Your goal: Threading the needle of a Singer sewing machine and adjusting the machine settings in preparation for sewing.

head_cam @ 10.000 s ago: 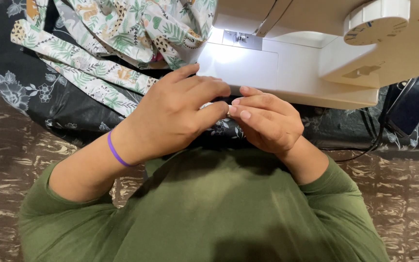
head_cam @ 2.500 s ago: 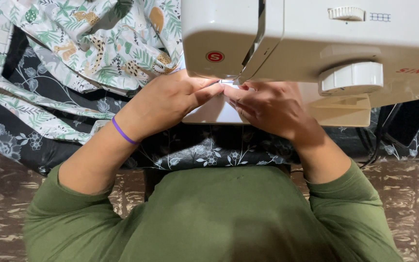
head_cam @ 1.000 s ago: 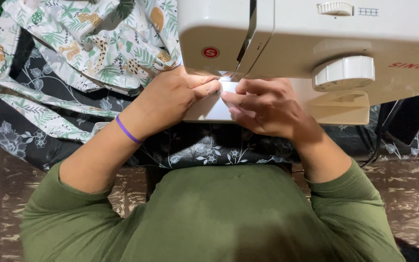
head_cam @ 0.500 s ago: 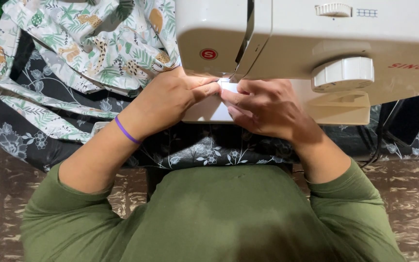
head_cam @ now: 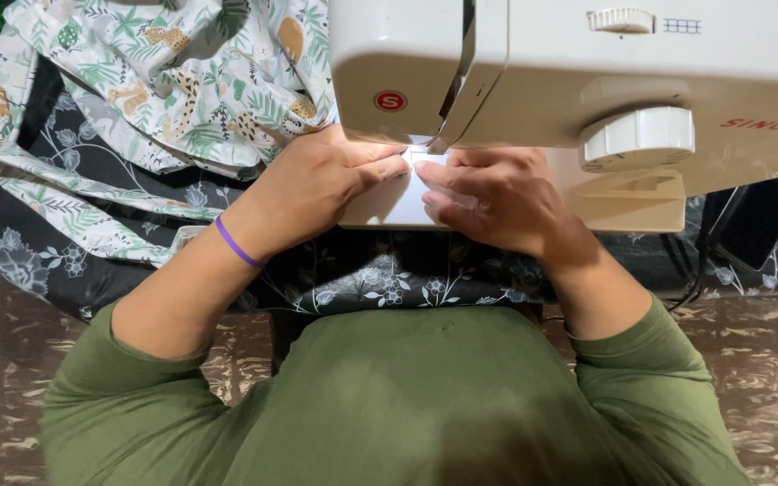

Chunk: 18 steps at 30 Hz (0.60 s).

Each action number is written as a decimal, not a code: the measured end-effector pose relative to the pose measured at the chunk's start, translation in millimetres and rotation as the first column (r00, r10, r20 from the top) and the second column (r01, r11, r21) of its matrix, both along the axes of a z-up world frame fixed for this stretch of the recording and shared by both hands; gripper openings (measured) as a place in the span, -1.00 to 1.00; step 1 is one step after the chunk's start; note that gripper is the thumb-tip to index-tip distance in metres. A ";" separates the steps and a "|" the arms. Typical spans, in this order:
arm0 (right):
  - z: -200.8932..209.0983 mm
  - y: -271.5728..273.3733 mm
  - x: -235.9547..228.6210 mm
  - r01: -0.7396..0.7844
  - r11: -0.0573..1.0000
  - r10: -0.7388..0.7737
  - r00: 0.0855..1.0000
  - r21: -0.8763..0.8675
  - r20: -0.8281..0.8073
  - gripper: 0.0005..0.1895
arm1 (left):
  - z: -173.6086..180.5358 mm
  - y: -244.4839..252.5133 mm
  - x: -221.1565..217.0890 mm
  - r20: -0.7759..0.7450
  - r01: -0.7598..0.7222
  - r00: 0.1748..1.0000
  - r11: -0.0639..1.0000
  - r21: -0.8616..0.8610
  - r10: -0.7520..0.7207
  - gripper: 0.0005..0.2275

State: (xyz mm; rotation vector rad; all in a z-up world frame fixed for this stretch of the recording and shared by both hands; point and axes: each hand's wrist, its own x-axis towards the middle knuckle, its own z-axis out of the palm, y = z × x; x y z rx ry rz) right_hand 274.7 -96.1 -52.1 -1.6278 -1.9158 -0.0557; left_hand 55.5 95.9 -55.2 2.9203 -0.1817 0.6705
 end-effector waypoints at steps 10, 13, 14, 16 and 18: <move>7.8 3.2 -5.3 -0.030 0.999 0.030 1.000 -0.027 -0.010 -0.69 | -17.7 5.4 -0.9 0.010 -0.005 1.000 0.999 -0.032 0.006 -0.50; 4.5 3.4 -4.8 -0.029 0.999 0.030 0.999 -0.020 0.040 -0.68 | -16.6 2.8 -1.0 0.015 -0.023 1.000 0.998 -0.052 0.024 -0.51; 3.1 3.4 -4.4 -0.030 0.999 0.031 0.997 -0.012 0.068 -0.68 | -16.5 2.7 -1.3 0.015 -0.016 1.000 0.998 -0.060 0.017 -0.51; -1.6 3.5 -2.4 -0.032 0.999 0.032 0.995 -0.006 0.095 -0.67 | -17.0 3.4 -2.3 0.015 -0.009 1.000 0.998 -0.068 0.010 -0.51; -8.1 3.9 0.8 -0.031 0.999 0.027 0.985 0.016 0.170 -0.67 | -17.8 5.1 -3.6 0.012 -0.004 1.000 0.996 -0.088 0.005 -0.53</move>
